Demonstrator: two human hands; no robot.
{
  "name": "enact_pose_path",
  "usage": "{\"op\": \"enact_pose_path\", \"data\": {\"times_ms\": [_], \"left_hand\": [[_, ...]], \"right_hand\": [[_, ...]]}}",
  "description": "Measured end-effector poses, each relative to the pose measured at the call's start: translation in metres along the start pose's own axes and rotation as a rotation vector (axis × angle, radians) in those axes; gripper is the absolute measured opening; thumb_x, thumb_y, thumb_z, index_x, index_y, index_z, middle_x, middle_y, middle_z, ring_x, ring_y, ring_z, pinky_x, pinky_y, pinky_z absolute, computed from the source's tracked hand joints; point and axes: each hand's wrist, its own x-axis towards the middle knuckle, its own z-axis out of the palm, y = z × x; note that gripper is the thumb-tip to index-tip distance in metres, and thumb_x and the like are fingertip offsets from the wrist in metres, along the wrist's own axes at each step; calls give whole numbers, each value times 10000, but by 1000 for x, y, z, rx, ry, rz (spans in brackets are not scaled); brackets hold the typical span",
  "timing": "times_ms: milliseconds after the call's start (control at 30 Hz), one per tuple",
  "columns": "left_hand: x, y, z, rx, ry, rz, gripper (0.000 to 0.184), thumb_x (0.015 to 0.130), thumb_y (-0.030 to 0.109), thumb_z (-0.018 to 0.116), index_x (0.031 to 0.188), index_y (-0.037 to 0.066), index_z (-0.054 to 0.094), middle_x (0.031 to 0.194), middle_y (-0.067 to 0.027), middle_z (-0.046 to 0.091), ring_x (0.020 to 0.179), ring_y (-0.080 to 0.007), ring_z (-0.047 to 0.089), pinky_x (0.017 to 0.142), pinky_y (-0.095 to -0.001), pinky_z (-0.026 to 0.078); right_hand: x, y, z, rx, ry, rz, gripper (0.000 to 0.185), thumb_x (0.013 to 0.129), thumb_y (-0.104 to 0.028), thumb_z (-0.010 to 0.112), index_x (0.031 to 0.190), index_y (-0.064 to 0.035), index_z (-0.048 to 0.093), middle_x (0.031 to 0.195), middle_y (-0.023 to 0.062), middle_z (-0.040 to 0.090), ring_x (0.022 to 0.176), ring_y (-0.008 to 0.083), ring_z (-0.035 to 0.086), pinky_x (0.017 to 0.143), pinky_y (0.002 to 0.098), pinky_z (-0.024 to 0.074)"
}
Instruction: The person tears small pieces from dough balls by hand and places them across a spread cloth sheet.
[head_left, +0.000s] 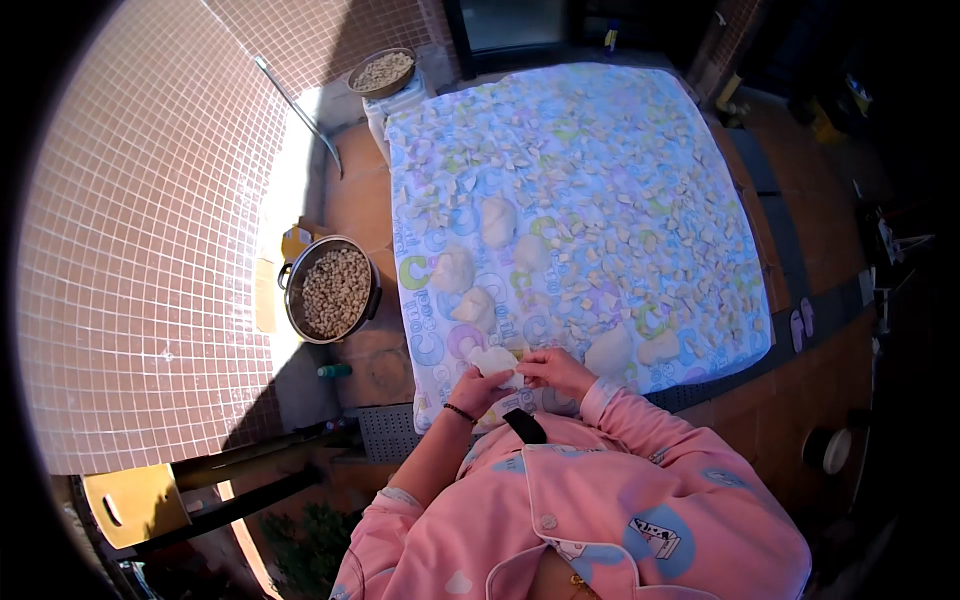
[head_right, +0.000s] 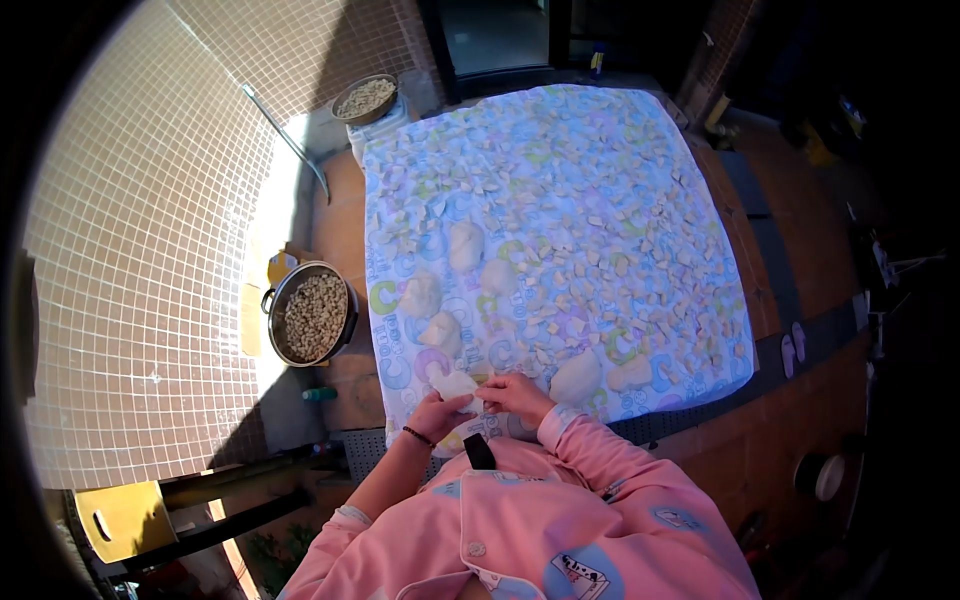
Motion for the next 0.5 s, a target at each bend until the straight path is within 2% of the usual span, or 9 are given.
{"op": "enact_pose_path", "data": {"times_ms": [67, 200, 300, 333, 400, 433, 500], "left_hand": [[1, -2, -1, -25, -67, -14, 316, 797, 36, 579, 1100, 70, 496, 1053, -45, 557, 967, -188, 546, 798, -352, 474], [8, -8, -5, -61, -59, -16, 332, 799, 32, 576, 1115, 73, 482, 1071, -48, 547, 988, -193, 535, 815, -367, 466], [12, -6, -7, -111, -54, -22, 358, 795, 25, 578, 1130, 76, 465, 1083, -52, 538, 1006, -205, 526, 834, -383, 459], [12, -5, -7, -131, 5, -14, 364, 792, 20, 580, 1132, 77, 461, 1080, -54, 537, 1007, -213, 526, 837, -389, 460], [10, -2, -8, -151, 65, -6, 371, 789, 15, 582, 1133, 78, 456, 1078, -55, 537, 1007, -220, 527, 841, -395, 460], [7, 1, -7, -151, 86, 10, 372, 788, 12, 583, 1131, 80, 455, 1076, -57, 535, 1006, -225, 528, 840, -398, 463], [6, 2, -7, -150, 106, 26, 372, 787, 9, 583, 1128, 81, 453, 1074, -59, 534, 1004, -230, 528, 839, -400, 465]], "right_hand": [[2, 5, -4, 64, -14, 9, 156, 810, -166, 601, 866, -22, 619, 708, 6, 566, 629, 79, 544, 595, 209, 471], [1, 5, -11, 235, 8, 63, 159, 813, -153, 594, 894, -17, 613, 728, 12, 573, 626, 84, 542, 597, 207, 470], [7, 3, -25, 199, 70, 12, 156, 829, -146, 568, 897, -12, 611, 724, 12, 577, 626, 85, 544, 579, 205, 458], [10, 2, -34, 199, 69, 13, 156, 829, -146, 568, 897, -12, 611, 724, 12, 577, 626, 85, 544, 579, 205, 458], [19, 1, -52, -155, 335, -142, 168, 816, -150, 574, 872, 5, 603, 691, 35, 583, 626, 98, 554, 564, 220, 445], [23, 4, -56, -154, 335, -142, 168, 816, -150, 574, 872, 5, 603, 691, 35, 583, 626, 98, 554, 564, 220, 445], [27, 6, -58, -688, 521, -402, 167, 796, -159, 582, 825, 5, 589, 651, 65, 577, 611, 131, 558, 552, 259, 438]]}}
